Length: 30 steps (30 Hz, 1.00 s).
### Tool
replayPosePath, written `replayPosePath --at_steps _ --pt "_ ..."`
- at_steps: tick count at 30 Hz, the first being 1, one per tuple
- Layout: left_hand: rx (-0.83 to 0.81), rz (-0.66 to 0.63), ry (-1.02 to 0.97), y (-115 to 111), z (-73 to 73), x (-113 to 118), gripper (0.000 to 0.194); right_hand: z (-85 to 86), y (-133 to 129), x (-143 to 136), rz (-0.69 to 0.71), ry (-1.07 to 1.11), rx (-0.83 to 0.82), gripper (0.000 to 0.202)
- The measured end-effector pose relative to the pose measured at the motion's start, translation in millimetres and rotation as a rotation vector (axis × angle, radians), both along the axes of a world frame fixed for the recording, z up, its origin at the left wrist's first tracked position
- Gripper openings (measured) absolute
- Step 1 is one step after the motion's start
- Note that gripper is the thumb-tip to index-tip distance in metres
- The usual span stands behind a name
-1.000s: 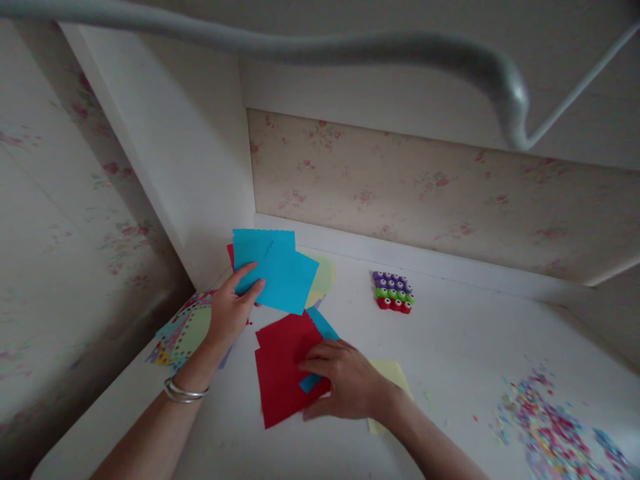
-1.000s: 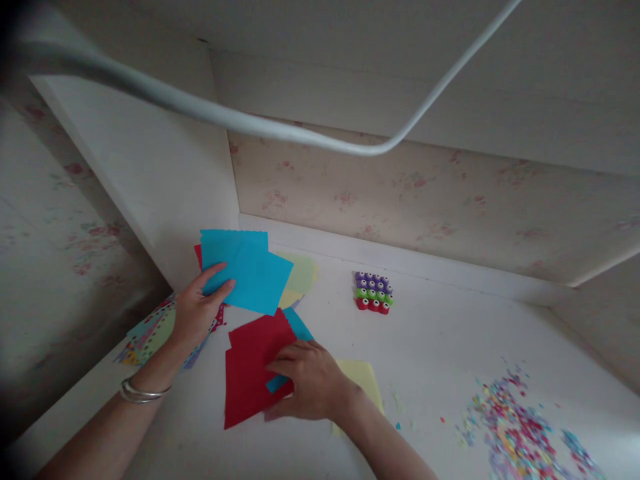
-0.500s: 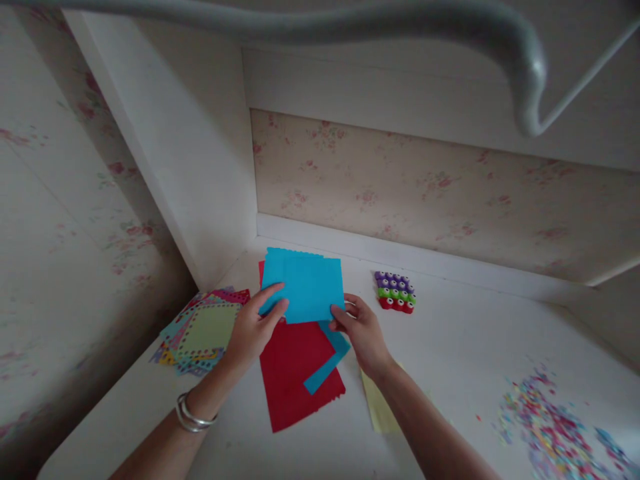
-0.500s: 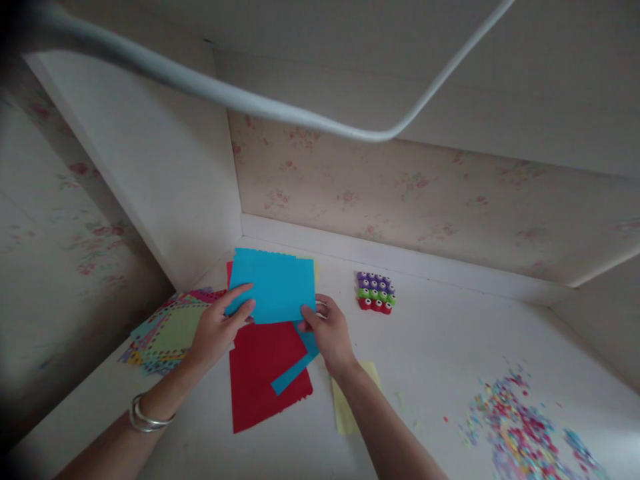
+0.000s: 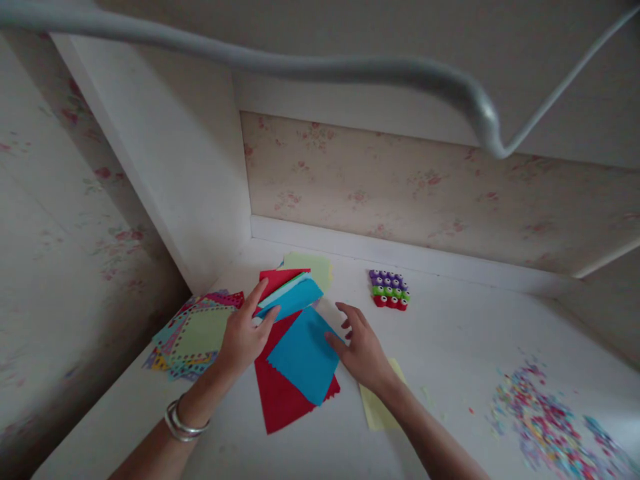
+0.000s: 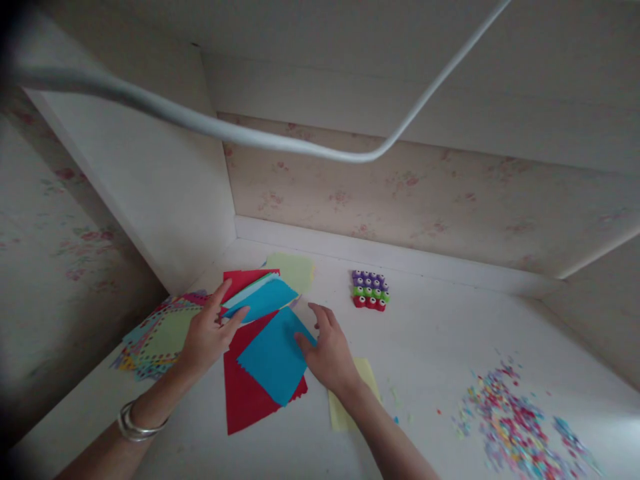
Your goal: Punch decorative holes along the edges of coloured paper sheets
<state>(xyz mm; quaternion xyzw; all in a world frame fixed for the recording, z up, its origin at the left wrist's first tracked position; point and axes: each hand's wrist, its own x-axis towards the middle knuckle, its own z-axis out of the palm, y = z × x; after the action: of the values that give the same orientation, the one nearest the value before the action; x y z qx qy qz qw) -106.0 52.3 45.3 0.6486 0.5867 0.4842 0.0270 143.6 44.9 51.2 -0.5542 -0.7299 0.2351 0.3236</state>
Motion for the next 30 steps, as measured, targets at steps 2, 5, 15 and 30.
replayPosePath --at_steps 2,5,15,30 --pt "-0.03 -0.064 -0.014 -4.3 0.6 5.5 0.054 2.2 4.1 -1.4 0.017 0.169 -0.019 0.062" --pt "-0.107 -0.179 -0.076 -9.9 5.1 12.4 0.045 5.2 10.2 -2.0 0.071 0.255 -0.033 0.057" --pt "-0.195 -0.178 -0.34 -7.5 16.3 9.2 0.032 -8.5 10.1 20.9 0.077 0.115 0.065 0.026" --pt "-0.074 -0.131 -0.187 -13.4 20.8 9.9 0.022 5.3 -17.4 7.8 0.235 -0.02 0.083 0.045"
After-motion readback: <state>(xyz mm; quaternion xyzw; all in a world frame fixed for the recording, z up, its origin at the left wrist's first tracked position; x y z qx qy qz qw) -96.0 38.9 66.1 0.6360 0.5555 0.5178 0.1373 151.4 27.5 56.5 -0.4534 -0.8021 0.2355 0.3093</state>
